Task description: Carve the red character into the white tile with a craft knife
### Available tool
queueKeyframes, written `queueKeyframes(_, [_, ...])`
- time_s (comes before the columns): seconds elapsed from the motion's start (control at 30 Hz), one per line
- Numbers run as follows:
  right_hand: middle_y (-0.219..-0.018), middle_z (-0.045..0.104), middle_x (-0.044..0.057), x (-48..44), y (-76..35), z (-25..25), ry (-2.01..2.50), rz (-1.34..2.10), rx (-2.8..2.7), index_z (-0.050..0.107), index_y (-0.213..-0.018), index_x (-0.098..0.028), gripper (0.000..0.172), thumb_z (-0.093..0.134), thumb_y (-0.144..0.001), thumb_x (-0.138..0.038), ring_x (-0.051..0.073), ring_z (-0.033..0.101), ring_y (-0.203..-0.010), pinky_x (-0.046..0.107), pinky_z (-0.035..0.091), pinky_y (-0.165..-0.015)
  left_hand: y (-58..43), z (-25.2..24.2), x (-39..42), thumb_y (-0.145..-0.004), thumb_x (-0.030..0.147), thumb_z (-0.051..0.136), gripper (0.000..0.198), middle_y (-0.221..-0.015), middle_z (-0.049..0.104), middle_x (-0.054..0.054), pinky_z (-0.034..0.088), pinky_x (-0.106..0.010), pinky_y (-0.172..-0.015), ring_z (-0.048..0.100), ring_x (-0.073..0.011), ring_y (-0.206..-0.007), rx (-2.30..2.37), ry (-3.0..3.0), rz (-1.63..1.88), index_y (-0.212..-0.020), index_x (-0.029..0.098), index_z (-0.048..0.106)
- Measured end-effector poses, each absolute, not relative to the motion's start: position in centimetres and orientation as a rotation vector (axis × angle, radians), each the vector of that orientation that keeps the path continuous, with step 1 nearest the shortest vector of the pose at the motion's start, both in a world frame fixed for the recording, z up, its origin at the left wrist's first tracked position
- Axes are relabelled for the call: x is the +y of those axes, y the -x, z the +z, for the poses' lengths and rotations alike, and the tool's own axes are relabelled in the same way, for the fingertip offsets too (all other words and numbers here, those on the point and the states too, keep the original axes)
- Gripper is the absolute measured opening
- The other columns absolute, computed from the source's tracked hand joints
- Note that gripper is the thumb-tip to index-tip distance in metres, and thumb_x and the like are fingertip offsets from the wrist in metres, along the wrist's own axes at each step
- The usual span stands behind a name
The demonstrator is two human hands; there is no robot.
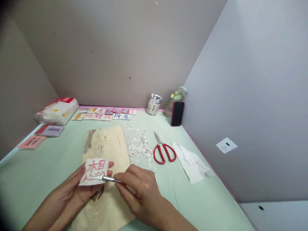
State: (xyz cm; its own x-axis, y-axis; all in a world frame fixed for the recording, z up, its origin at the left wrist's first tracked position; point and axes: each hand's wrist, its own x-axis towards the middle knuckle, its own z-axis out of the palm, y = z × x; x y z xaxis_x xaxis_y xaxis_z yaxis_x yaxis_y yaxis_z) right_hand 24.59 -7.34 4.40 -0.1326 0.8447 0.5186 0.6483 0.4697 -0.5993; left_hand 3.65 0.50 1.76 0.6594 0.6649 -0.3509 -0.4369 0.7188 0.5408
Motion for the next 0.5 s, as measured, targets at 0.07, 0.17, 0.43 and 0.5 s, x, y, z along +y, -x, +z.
queueKeyframes(0.07, [-0.077,0.065,0.003,-7.37,-24.57,4.46,1.254,0.29,-1.859,0.075,-0.113,-0.018,0.02,0.058,-0.103,-0.016,0.014,0.059,-0.065,0.025,0.045,-0.057,-3.7,1.75,0.51,-0.101,0.047,0.065,0.045,-0.15,0.063,-0.009,0.055,-0.035,-0.101,0.057,-0.0323,-0.138,0.593,-0.452,0.657,-0.138,0.021,0.066])
queueKeyframes(0.17, [-0.078,0.065,0.003,-7.41,-24.54,4.58,1.238,0.301,-1.865,0.075,-0.113,-0.016,0.02,0.059,-0.101,-0.014,0.014,0.059,-0.066,0.025,0.045,-0.057,-3.79,1.82,0.53,-0.097,0.048,0.07,0.045,-0.149,0.064,-0.009,0.056,-0.035,-0.099,0.06,-0.0334,-0.135,0.638,-0.473,0.674,-0.134,0.021,0.069])
queueKeyframes(0.43, [-0.077,0.064,0.003,-7.44,-24.33,4.29,1.302,0.245,-1.869,0.074,-0.11,-0.017,0.019,0.057,-0.103,-0.016,0.015,0.059,-0.065,0.026,0.043,-0.056,-3.75,1.91,0.27,-0.097,0.049,0.069,0.049,-0.148,0.065,-0.008,0.056,-0.034,-0.101,0.06,-0.0311,-0.136,0.652,-0.495,0.699,-0.14,0.025,0.064])
queueKeyframes(0.5, [-0.077,0.063,0.003,-7.53,-24.14,4.14,1.323,0.202,-1.873,0.074,-0.111,-0.017,0.02,0.055,-0.103,-0.015,0.015,0.059,-0.064,0.026,0.043,-0.056,-3.9,1.93,0.25,-0.099,0.049,0.067,0.05,-0.149,0.065,-0.008,0.055,-0.035,-0.104,0.057,-0.0315,-0.139,0.618,-0.492,0.7,-0.142,0.025,0.062])
